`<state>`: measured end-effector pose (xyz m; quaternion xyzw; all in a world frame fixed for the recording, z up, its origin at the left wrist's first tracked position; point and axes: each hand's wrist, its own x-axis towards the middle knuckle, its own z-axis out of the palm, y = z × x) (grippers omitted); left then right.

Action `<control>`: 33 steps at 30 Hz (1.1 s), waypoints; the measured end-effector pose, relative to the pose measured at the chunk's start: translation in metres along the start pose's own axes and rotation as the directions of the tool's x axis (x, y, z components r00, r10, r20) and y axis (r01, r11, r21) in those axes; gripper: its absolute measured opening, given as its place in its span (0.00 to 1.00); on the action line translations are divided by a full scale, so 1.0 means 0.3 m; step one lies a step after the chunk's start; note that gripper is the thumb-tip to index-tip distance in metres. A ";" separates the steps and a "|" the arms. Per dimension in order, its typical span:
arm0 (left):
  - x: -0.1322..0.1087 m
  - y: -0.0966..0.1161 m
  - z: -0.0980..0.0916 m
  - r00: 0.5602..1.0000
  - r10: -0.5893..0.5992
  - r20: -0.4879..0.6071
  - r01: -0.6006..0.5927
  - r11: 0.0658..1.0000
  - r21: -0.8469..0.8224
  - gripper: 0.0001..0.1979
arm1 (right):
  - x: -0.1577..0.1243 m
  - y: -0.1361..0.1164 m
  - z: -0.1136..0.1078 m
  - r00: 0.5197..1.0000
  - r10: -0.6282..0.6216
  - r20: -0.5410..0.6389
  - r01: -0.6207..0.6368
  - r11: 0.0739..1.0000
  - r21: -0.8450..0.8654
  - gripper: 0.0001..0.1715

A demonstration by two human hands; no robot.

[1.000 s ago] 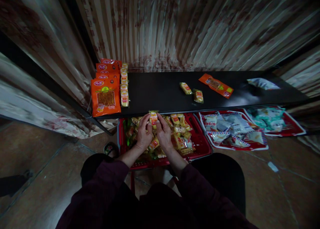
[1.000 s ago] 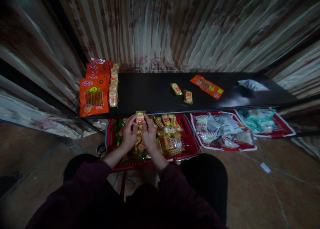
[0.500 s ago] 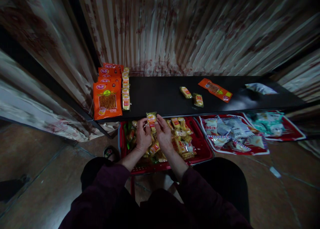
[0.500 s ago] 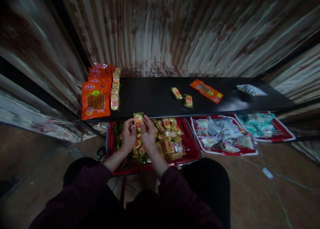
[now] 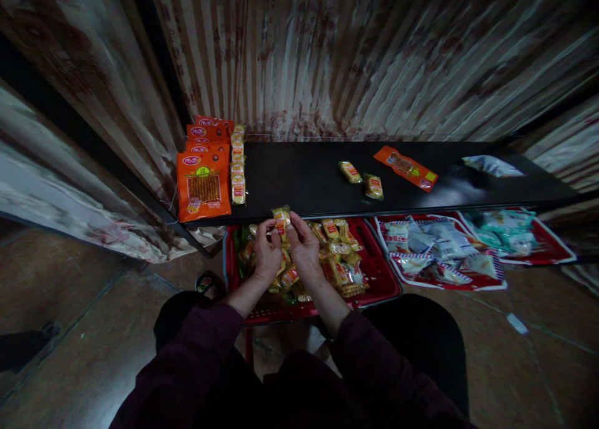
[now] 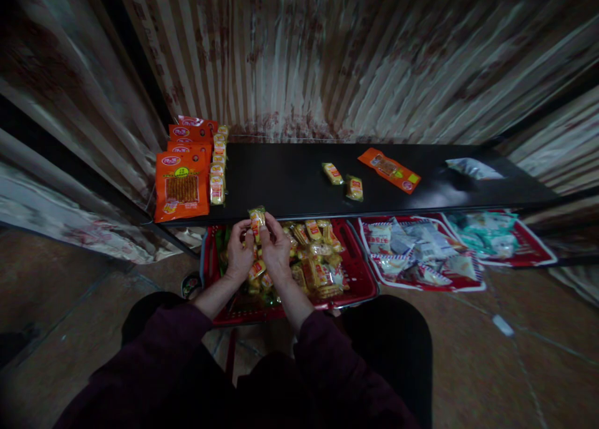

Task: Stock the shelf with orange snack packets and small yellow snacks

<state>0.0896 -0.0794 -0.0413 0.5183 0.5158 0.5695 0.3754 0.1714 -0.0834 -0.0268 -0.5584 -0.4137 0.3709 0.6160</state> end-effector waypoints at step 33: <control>0.005 0.022 0.010 0.981 -0.188 0.052 0.195 0.957 -0.215 0.15 | -0.003 -0.027 0.004 0.970 -0.241 0.019 0.238 0.940 -0.243 0.16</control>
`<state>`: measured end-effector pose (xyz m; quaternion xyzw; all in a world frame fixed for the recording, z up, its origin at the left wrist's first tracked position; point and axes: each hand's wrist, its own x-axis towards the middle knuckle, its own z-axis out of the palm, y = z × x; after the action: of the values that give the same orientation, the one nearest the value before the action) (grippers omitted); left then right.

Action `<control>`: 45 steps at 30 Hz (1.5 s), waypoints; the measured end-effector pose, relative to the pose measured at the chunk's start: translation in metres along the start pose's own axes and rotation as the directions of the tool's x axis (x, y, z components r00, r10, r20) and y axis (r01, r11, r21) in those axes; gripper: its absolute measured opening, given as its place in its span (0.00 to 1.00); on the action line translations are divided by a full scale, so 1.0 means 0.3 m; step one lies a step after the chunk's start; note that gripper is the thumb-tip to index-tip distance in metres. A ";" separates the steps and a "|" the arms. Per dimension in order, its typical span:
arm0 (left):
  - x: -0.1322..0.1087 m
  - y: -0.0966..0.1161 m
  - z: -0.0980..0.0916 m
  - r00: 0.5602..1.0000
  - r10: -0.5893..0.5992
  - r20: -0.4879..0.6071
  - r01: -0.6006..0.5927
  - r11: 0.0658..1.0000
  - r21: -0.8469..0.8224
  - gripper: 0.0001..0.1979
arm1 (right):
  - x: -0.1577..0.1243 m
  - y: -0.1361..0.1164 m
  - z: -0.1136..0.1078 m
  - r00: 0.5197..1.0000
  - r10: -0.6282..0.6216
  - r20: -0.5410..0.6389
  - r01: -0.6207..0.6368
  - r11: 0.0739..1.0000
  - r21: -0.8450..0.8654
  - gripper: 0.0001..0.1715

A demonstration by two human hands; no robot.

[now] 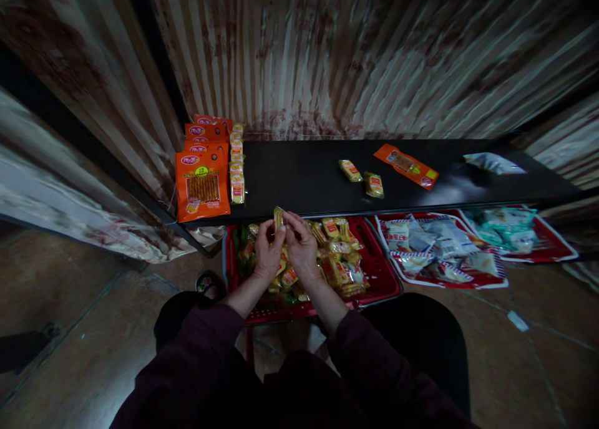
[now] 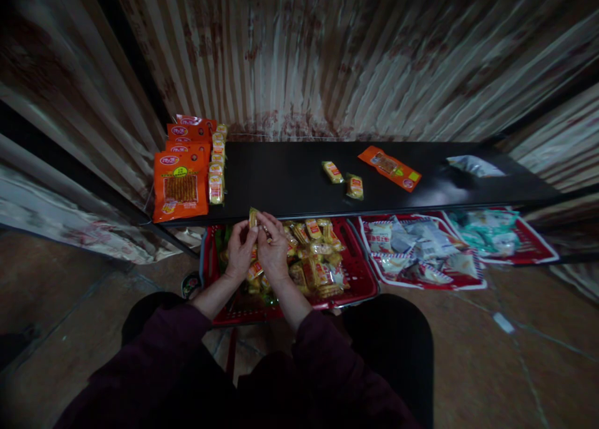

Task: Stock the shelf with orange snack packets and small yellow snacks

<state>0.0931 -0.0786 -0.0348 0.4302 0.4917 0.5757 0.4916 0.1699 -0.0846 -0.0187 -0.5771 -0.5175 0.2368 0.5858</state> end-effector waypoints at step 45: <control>0.024 -0.059 0.012 0.886 -0.459 -0.073 0.391 0.822 -0.414 0.11 | -0.010 -0.031 -0.012 0.996 -0.005 0.088 0.004 1.000 0.009 0.14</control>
<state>0.0980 -0.0704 -0.0518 0.1531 0.4914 0.5711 0.6395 0.1692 -0.0909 -0.0103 -0.5625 -0.5430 0.2627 0.5655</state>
